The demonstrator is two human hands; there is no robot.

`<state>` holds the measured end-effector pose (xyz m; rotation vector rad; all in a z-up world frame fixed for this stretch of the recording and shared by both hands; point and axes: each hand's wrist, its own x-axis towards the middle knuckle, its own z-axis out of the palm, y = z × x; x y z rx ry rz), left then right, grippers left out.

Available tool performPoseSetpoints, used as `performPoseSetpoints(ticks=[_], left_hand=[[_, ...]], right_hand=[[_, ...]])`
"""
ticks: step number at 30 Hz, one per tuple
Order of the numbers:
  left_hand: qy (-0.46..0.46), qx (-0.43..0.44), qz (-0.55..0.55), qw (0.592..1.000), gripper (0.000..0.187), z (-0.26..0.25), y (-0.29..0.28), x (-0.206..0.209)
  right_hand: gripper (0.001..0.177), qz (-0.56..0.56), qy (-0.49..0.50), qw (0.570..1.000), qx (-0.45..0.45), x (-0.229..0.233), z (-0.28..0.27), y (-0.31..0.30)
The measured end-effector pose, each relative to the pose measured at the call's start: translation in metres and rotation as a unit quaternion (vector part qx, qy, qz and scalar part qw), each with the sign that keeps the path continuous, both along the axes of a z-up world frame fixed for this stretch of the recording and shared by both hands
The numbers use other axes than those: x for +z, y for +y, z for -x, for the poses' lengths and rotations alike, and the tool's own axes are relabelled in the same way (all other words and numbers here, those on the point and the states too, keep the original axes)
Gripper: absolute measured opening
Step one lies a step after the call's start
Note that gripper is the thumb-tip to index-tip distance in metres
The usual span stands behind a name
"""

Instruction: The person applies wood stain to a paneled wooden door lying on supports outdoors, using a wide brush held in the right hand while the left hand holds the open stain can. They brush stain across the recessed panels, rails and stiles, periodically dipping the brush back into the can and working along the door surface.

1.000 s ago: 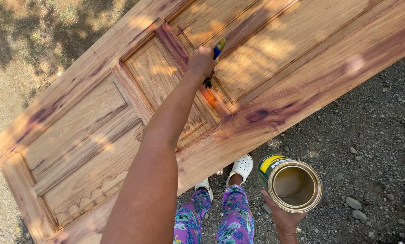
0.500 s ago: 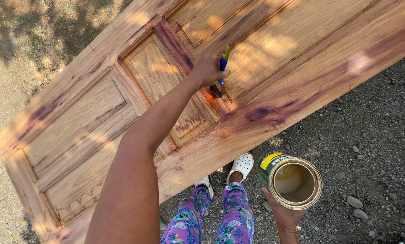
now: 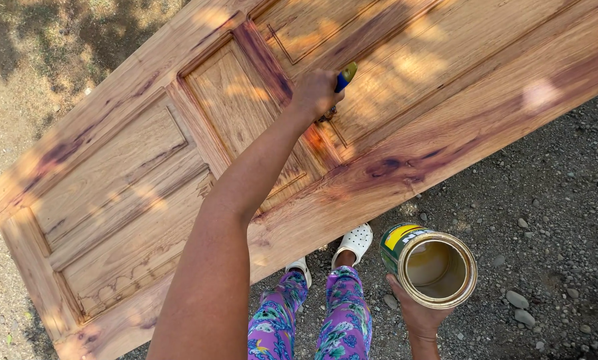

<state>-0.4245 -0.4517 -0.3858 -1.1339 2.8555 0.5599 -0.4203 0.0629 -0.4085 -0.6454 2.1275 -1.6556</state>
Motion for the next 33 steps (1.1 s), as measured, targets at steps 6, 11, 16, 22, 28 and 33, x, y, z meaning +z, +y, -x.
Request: performPoseSetpoints(ticks=[6,11,16,22,28,33], left_hand=[[-0.026,-0.046,-0.086,0.995,0.024,-0.005,0.086,-0.041],[0.059,0.039,-0.224,0.972,0.018,0.006,0.068,0.006],[0.031,0.052,-0.065,0.996,0.016,-0.013,0.061,-0.008],[0.052,0.092,-0.281,0.954,0.032,-0.042,0.087,0.029],[0.210,0.242,-0.309,0.895,0.028,-0.101,0.151,0.035],[0.063,0.198,-0.293,0.933,0.023,-0.159,0.223,0.044]], right_hand=[[0.110,0.110,-0.277,0.953,-0.050,-0.019,0.001,0.011],[0.110,0.049,-0.162,0.985,-0.019,-0.003,0.005,0.006],[0.110,0.012,-0.057,0.998,0.021,0.018,0.008,-0.007],[0.108,0.007,-0.034,0.999,0.024,0.010,0.008,-0.003],[0.107,0.010,-0.109,0.994,0.029,0.010,0.012,-0.011],[0.114,0.033,-0.051,0.996,0.070,0.021,0.010,-0.022]])
